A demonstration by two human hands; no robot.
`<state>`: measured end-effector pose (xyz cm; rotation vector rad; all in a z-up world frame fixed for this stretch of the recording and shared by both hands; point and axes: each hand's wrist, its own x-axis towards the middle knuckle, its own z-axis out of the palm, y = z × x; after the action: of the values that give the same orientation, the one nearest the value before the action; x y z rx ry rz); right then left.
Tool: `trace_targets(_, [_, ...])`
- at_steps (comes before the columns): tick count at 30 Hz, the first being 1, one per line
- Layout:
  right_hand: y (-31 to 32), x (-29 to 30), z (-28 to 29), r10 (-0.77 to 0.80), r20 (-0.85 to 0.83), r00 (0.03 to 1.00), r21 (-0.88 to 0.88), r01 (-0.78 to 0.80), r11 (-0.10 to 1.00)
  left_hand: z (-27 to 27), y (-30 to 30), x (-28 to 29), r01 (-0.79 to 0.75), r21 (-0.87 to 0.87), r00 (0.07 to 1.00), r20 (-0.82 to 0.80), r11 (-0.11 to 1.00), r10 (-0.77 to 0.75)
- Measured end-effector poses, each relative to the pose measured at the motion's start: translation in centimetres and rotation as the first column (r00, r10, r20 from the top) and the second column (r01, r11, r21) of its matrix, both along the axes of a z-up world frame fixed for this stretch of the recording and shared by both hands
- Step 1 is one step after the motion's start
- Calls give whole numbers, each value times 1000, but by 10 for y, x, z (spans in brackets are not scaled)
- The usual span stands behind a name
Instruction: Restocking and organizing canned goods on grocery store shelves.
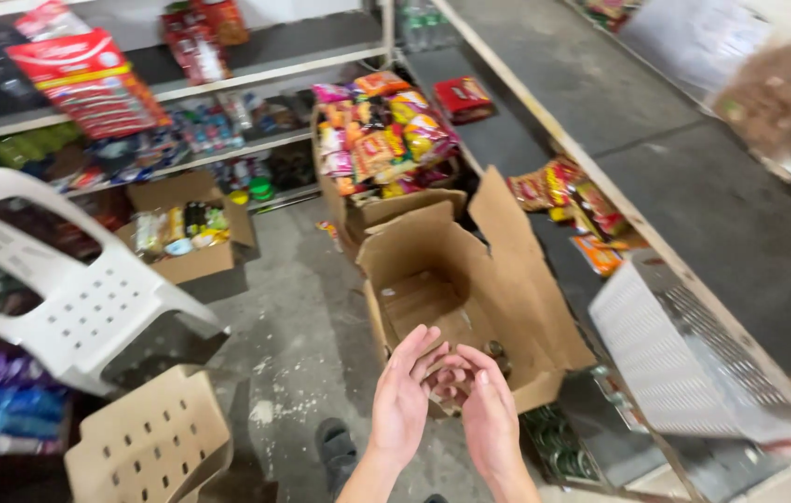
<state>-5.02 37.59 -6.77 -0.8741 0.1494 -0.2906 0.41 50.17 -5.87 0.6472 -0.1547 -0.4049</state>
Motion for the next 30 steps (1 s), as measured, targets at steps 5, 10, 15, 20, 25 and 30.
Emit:
trace_targets(5, [35, 35, 3, 133, -4, 991, -23, -134, 991, 5, 40, 20, -129, -3, 991, -22, 992, 129])
trace_targets(10, [76, 78, 1, 219, 29, 975, -51, -218, 975, 4, 81, 53, -194, -37, 981, -32, 980, 193])
trace_targets(15, [126, 136, 14, 228, -3, 974, -97, -228, 969, 3, 128, 104, -242, -5, 970, -2, 970, 242])
trace_targets(20, [175, 191, 10, 280, 38, 959, -108, -275, 955, 13, 173, 150, -288, 43, 958, 28, 957, 287])
trace_targets(25, [214, 249, 9, 320, 76, 944, -106, -311, 944, 15, 216, 198, -314, 25, 948, 68, 949, 312])
trace_targets(30, [248, 283, 8, 394, 61, 917, -87, -388, 918, 8, 247, 229, -392, 53, 918, 93, 918, 386])
